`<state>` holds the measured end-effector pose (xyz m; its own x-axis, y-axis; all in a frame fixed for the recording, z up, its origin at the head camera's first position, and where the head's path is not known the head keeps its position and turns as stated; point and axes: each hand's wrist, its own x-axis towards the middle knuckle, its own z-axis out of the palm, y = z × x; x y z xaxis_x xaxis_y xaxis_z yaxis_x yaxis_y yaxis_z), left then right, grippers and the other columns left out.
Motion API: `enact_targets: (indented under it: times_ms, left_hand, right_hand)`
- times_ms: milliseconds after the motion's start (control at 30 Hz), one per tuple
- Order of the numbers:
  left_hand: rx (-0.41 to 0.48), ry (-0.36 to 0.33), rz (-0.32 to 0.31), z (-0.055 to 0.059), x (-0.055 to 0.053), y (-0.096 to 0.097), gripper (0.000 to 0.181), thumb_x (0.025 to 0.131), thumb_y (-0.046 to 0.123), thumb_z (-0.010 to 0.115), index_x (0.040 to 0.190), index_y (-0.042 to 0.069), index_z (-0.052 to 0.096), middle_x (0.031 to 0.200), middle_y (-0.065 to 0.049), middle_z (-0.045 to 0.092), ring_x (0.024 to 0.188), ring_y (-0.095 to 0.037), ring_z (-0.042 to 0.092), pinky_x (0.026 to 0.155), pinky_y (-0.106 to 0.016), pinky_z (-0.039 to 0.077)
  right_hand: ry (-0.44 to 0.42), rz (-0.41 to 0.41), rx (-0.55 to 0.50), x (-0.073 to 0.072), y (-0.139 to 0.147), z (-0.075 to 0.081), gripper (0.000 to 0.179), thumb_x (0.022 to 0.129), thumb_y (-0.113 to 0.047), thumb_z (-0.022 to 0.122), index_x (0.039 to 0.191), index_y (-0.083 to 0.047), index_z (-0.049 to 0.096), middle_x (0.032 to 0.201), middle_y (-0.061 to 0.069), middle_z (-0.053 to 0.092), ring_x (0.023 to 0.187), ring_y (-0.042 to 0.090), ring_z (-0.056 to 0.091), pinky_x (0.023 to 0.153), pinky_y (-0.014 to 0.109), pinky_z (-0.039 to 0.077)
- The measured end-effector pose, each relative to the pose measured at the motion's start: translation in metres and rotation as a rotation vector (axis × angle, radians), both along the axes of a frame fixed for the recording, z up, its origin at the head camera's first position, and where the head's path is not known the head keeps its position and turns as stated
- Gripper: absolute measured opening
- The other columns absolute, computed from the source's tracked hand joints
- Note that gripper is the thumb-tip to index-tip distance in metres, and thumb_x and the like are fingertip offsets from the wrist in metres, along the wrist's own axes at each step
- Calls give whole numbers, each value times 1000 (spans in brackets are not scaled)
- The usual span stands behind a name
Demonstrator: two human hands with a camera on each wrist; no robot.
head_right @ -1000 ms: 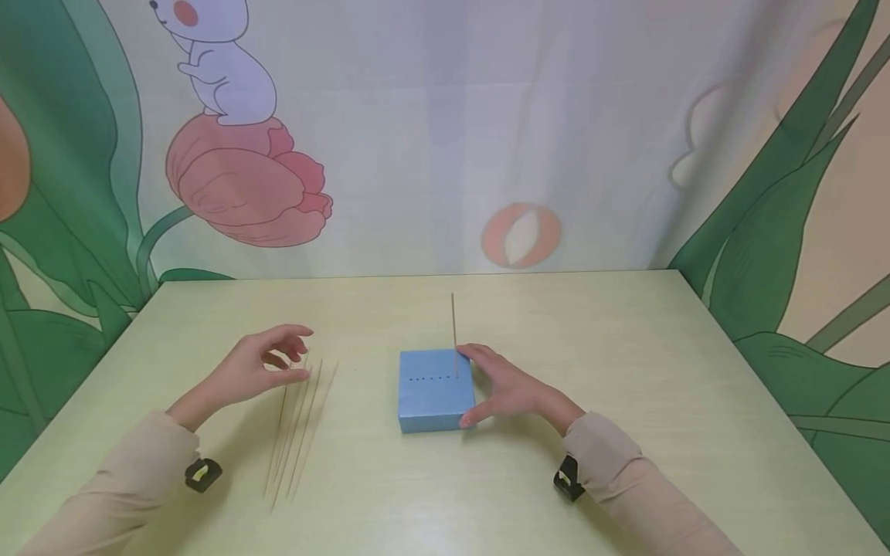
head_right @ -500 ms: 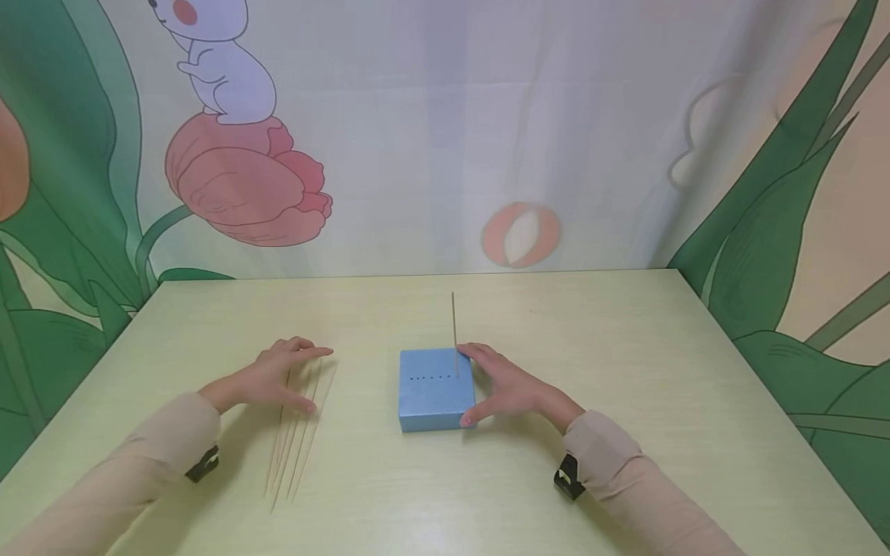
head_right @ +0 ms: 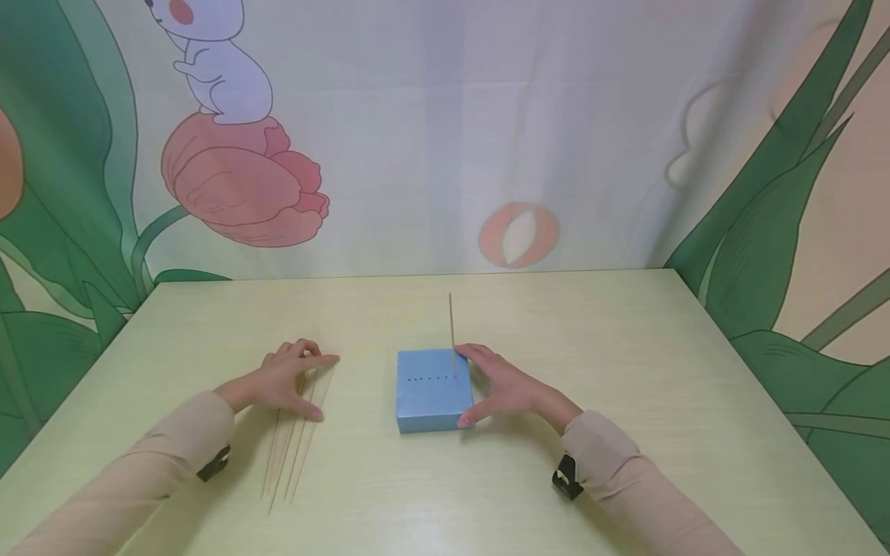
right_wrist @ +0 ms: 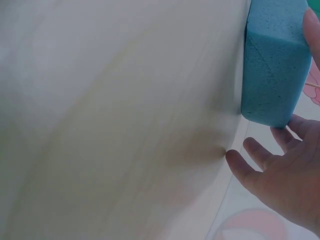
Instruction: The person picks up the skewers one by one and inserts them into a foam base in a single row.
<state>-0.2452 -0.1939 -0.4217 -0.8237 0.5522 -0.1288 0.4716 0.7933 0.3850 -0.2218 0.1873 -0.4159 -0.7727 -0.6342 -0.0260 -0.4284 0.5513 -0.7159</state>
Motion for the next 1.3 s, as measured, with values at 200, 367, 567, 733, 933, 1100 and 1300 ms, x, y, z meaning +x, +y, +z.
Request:
enact_targets:
  times_ms: [200, 367, 567, 733, 933, 1100, 1300]
  left_hand:
    - [-13, -8, 8, 0, -1, 1, 95, 59, 53, 78, 138, 13, 41, 124, -9, 33, 108, -30, 29, 79, -41, 26]
    - [9, -20, 15, 0, -1, 2, 94, 59, 50, 79, 136, 11, 41, 126, -14, 33, 111, -33, 30, 83, -47, 27]
    - [65, -2, 26, 0, -1, 4, 90, 57, 46, 82, 130, 15, 39, 129, -17, 32, 115, -38, 29, 86, -54, 24]
    - [69, 3, 24, 1, 0, 6, 99, 56, 46, 83, 136, 15, 34, 129, -15, 32, 114, -35, 29, 84, -49, 25]
    - [6, -36, 20, 2, 1, 6, 98, 59, 48, 80, 140, 12, 36, 127, -13, 32, 112, -33, 27, 81, -45, 25]
    - [11, -44, 11, 2, 1, 7, 95, 60, 47, 80, 138, 13, 40, 127, -11, 32, 112, -33, 27, 81, -45, 24]
    - [34, -60, 4, 3, -1, 8, 91, 59, 44, 81, 134, 11, 42, 131, -16, 30, 116, -37, 25, 86, -52, 24]
  right_hand:
    - [0, -7, -1, 0, 0, 0, 108, 62, -36, 83, 143, -3, 19, 147, 16, 17, 133, 35, 17, 104, 54, 20]
    - [-2, -5, -3, 0, 1, -1, 108, 62, -36, 83, 143, -4, 20, 147, 16, 17, 133, 35, 17, 104, 54, 20]
    - [2, -1, -9, 0, -1, 0, 108, 62, -36, 83, 143, -3, 20, 146, 16, 18, 133, 35, 18, 104, 54, 20]
    - [9, -1, -5, 1, 0, 1, 108, 62, -36, 83, 143, -3, 20, 146, 16, 18, 133, 35, 18, 104, 54, 20]
    - [-2, 3, -14, 1, 0, 0, 108, 63, -35, 83, 143, -3, 19, 146, 17, 18, 133, 35, 18, 104, 54, 20]
    - [-3, 4, -15, 1, 0, 1, 108, 63, -35, 83, 143, -2, 19, 146, 17, 17, 133, 36, 17, 104, 54, 19]
    - [0, 3, -15, 1, 0, 1, 107, 63, -35, 83, 143, -2, 19, 146, 17, 18, 133, 34, 18, 104, 54, 20]
